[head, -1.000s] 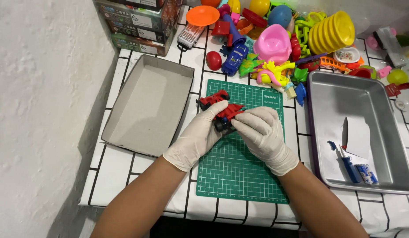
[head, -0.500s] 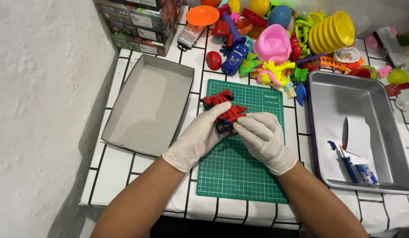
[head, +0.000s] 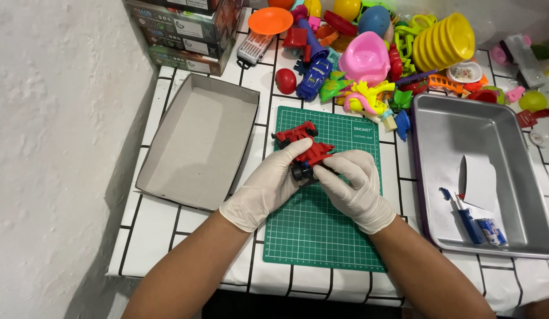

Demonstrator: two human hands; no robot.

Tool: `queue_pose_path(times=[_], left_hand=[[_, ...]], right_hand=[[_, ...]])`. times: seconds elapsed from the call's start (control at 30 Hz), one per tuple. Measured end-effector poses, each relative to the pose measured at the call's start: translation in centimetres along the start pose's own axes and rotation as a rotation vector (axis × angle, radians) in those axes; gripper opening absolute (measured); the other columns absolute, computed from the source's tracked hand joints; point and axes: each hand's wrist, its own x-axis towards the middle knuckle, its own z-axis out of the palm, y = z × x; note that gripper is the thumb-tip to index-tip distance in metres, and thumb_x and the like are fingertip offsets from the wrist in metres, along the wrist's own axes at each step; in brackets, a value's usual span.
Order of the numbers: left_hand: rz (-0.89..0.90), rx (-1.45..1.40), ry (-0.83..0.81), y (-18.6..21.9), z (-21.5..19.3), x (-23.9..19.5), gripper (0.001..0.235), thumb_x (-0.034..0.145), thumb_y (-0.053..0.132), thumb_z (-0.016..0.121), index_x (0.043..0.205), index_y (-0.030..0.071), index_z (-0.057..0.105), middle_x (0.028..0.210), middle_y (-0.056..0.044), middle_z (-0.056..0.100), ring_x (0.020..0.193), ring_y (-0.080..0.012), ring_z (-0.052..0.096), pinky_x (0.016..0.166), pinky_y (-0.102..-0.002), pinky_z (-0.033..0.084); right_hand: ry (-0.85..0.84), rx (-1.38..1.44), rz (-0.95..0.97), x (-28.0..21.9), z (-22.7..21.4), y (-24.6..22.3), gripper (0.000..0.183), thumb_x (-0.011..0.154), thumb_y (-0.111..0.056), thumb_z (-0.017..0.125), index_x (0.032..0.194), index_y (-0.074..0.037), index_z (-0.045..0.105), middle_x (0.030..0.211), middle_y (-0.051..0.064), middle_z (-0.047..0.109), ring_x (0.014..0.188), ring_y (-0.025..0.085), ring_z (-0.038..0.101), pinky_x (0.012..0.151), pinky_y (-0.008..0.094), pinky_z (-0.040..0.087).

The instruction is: The person assembles a red toy car on a green cutting mat. They attach small red wheels to the car's axles by hand and then use a blue screwdriver to tighten the screws on the wheels. Finally, they place the assembled car into a gray box.

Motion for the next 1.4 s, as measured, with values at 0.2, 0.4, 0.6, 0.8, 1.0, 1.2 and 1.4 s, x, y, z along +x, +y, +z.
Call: queue_pose_path(times=[0.2,0.4,0.6,0.8,1.0,1.2,1.4], left_hand=[[0.016,0.057,-0.015,-0.3,-0.3,0.5,0.062,0.082,0.017,0.083,0.131,-0.005,0.051,0.109,-0.015,0.063,0.086,-0.023,0.069,0.078,-0.038,0.062],[0.015,0.049,-0.016,0.2,0.4,-0.7,0.059,0.081,0.014,0.083,0.128,-0.005,0.053,0.105,-0.016,0.062,0.08,-0.0223,0.067,0.071,-0.033,0.063],[0.043,0.186,0.003,0.2,1.3,-1.3,0.049,0.083,0.023,0.08,0.12,-0.001,0.059,0.098,-0.01,0.067,0.085,-0.0212,0.071,0.079,-0.036,0.061],[0.074,0.201,-0.028,-0.2,0.6,0.5,0.054,0.083,0.024,0.081,0.124,-0.002,0.057,0.104,-0.014,0.067,0.091,-0.0257,0.072,0.086,-0.041,0.06],[0.091,0.168,-0.05,0.1,2.3,-1.1,0.064,0.082,0.018,0.082,0.131,-0.002,0.046,0.102,-0.014,0.065,0.076,-0.0213,0.07,0.078,-0.037,0.061],[0.145,0.28,-0.027,0.0,2.4,-0.9,0.066,0.083,0.025,0.082,0.13,0.0,0.043,0.099,-0.011,0.065,0.072,-0.0198,0.072,0.076,-0.038,0.061],[0.17,0.198,-0.015,-0.3,3.1,-1.1,0.06,0.081,0.011,0.084,0.125,-0.001,0.044,0.1,-0.014,0.061,0.077,-0.0237,0.07,0.071,-0.036,0.064]], right_hand=[[0.019,-0.01,-0.064,0.8,0.0,0.1,0.033,0.084,-0.004,0.085,0.113,-0.017,0.077,0.114,0.006,0.064,0.097,0.023,0.067,0.076,0.042,0.06],[-0.022,-0.053,-0.098,1.8,-0.7,-0.1,0.032,0.085,-0.009,0.086,0.112,-0.02,0.075,0.112,0.004,0.059,0.098,0.024,0.064,0.079,0.042,0.057],[0.067,-0.103,-0.093,2.8,-0.2,-0.6,0.027,0.088,-0.007,0.082,0.11,-0.021,0.076,0.108,0.005,0.06,0.095,0.024,0.066,0.079,0.042,0.057],[0.037,-0.225,0.008,5.1,-1.4,-2.6,0.028,0.096,0.001,0.071,0.119,-0.015,0.068,0.109,0.006,0.056,0.098,0.02,0.064,0.083,0.042,0.057],[0.183,-0.195,-0.085,3.6,-0.3,-0.4,0.026,0.088,-0.005,0.077,0.107,-0.023,0.078,0.106,0.003,0.062,0.088,0.021,0.065,0.074,0.039,0.055],[0.207,-0.165,-0.085,3.8,-0.6,-0.4,0.03,0.087,-0.003,0.077,0.112,-0.02,0.077,0.107,0.003,0.06,0.089,0.021,0.065,0.075,0.039,0.055],[0.218,-0.15,-0.098,4.9,-1.5,-0.7,0.033,0.088,0.001,0.073,0.116,-0.017,0.076,0.106,0.006,0.059,0.088,0.025,0.065,0.075,0.04,0.055]])
